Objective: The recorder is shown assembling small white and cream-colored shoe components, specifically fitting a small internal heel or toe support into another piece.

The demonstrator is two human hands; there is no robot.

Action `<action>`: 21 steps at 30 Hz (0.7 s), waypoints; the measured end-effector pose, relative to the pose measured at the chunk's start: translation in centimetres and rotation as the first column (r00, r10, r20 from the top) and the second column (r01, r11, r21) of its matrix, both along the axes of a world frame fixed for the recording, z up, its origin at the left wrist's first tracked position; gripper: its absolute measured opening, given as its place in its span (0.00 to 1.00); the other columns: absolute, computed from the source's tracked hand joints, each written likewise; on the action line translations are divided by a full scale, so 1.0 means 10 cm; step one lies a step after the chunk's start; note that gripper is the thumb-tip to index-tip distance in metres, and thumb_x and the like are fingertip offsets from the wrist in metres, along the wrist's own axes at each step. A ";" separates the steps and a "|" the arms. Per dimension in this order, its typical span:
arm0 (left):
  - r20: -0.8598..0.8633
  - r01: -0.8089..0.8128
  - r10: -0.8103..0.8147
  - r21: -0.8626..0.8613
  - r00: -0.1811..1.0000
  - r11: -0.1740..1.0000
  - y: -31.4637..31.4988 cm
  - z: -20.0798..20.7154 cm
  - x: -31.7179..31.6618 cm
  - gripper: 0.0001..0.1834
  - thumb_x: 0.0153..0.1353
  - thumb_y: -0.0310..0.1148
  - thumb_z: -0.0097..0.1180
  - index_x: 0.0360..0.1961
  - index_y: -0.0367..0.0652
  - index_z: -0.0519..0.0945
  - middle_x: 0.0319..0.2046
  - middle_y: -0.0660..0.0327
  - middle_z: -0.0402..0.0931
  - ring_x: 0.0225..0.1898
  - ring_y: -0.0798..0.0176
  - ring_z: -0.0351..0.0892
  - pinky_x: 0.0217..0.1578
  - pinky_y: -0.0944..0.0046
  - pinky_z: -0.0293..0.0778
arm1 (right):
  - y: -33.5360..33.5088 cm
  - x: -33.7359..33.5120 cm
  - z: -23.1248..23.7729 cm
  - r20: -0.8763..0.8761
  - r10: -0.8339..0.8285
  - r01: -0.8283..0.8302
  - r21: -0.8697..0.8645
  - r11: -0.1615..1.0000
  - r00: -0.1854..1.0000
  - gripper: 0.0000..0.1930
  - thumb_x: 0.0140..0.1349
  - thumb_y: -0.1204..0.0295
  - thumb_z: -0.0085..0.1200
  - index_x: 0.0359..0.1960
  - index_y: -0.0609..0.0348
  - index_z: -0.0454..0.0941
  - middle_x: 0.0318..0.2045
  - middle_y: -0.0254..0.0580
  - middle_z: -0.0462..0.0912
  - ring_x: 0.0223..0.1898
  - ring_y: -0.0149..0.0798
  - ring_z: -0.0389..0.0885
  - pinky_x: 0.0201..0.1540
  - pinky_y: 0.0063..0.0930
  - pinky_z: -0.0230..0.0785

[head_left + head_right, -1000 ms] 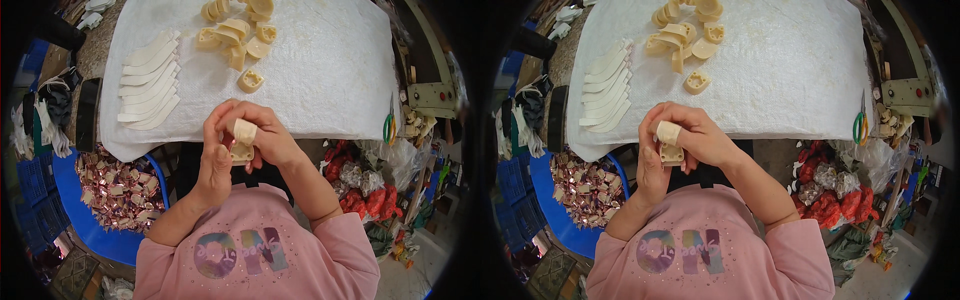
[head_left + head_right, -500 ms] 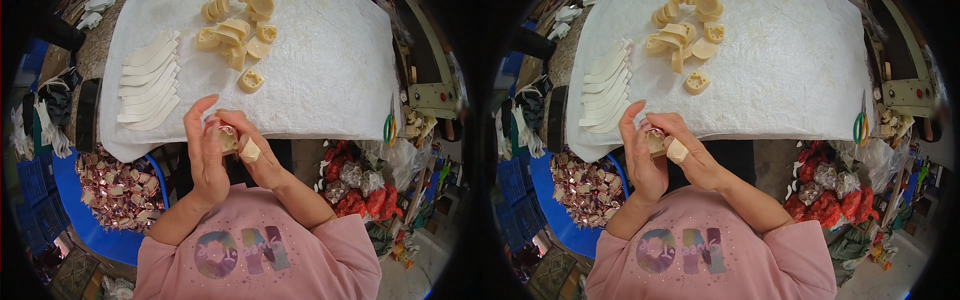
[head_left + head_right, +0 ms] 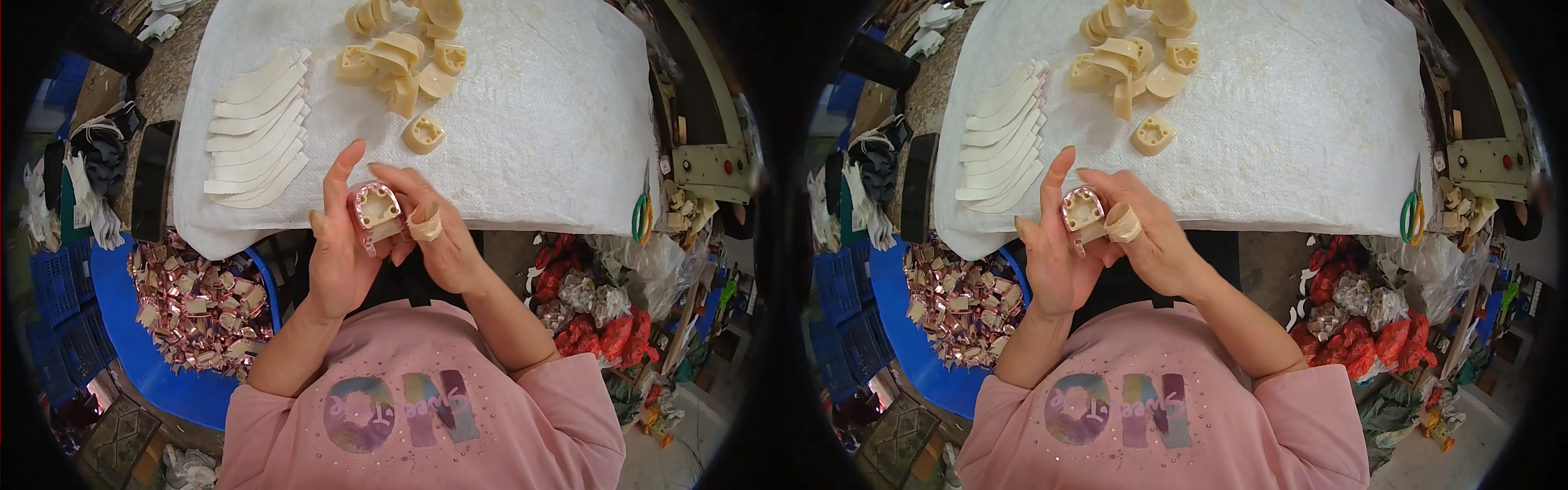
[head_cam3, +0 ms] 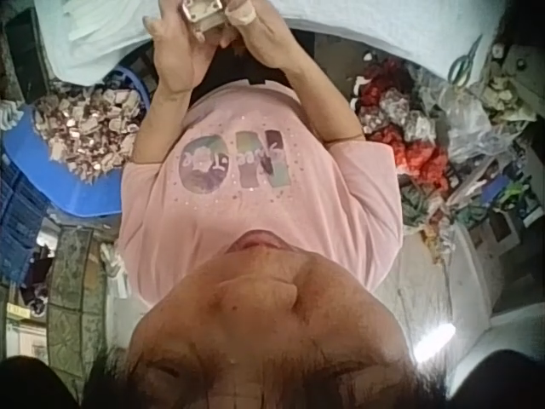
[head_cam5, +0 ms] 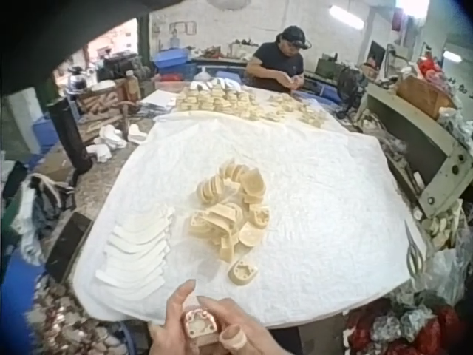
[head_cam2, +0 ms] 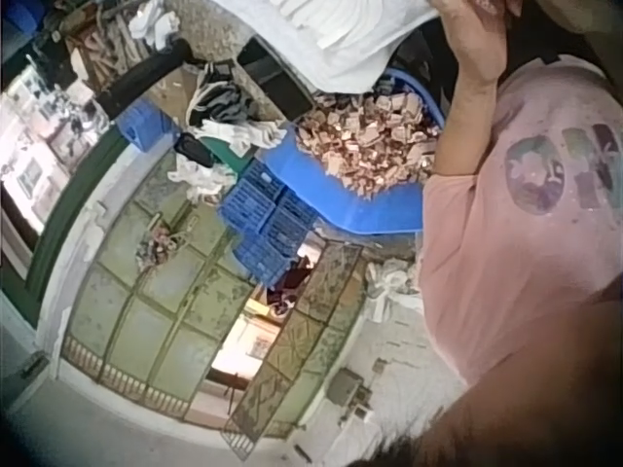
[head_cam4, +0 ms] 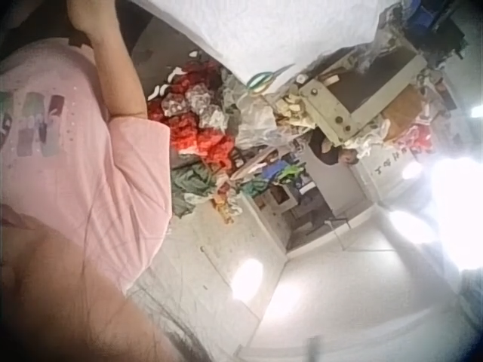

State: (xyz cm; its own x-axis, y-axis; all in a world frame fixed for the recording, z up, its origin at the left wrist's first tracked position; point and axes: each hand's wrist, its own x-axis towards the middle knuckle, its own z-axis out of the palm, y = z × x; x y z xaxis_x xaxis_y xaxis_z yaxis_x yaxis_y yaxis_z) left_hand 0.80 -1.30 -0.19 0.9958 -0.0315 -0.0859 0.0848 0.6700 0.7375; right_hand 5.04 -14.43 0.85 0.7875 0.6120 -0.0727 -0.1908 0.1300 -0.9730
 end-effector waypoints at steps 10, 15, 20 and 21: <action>0.380 -0.255 0.009 0.604 0.925 0.755 0.01 -0.04 -0.02 0.31 0.62 0.37 0.51 0.60 0.34 0.55 0.43 0.51 0.71 0.39 0.62 0.74 0.41 0.67 0.70 | -0.07 0.16 0.14 0.489 0.057 0.166 -0.401 0.901 0.871 0.15 0.57 0.64 0.56 0.39 0.64 0.73 0.26 0.44 0.75 0.27 0.41 0.76 0.31 0.31 0.68; 0.175 -0.185 0.088 0.676 0.981 0.713 0.09 0.01 -0.03 0.26 0.47 0.24 0.65 0.49 0.39 0.70 0.34 0.61 0.72 0.30 0.66 0.73 0.33 0.68 0.70 | -0.11 0.15 0.06 0.323 -0.105 0.159 -0.145 0.977 0.941 0.15 0.64 0.62 0.49 0.39 0.64 0.74 0.29 0.41 0.76 0.29 0.34 0.76 0.33 0.25 0.69; 0.249 -0.175 -0.091 0.856 0.964 0.486 0.18 0.18 -0.01 0.24 0.45 0.17 0.61 0.46 0.38 0.72 0.35 0.62 0.72 0.34 0.69 0.74 0.34 0.73 0.70 | -0.19 0.30 -0.12 -0.205 0.044 -0.035 0.050 0.998 0.978 0.12 0.64 0.64 0.50 0.34 0.62 0.74 0.28 0.33 0.75 0.28 0.23 0.71 0.29 0.19 0.66; 0.322 -0.239 -0.122 0.865 0.939 0.441 0.19 0.19 0.00 0.24 0.43 0.16 0.61 0.46 0.39 0.73 0.33 0.62 0.71 0.31 0.69 0.72 0.31 0.72 0.69 | -0.23 0.32 -0.10 -0.184 0.101 -0.097 0.029 0.995 0.978 0.11 0.63 0.65 0.50 0.31 0.61 0.74 0.27 0.32 0.75 0.26 0.22 0.70 0.27 0.18 0.65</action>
State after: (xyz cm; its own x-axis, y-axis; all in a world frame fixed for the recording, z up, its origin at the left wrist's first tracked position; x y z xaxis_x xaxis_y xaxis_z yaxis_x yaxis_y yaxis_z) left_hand 0.75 0.60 1.72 0.9637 -0.0595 0.2603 -0.2635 -0.3706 0.8906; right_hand 8.20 -16.70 -0.19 0.6971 0.6890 -0.1982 -0.3798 0.1204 -0.9172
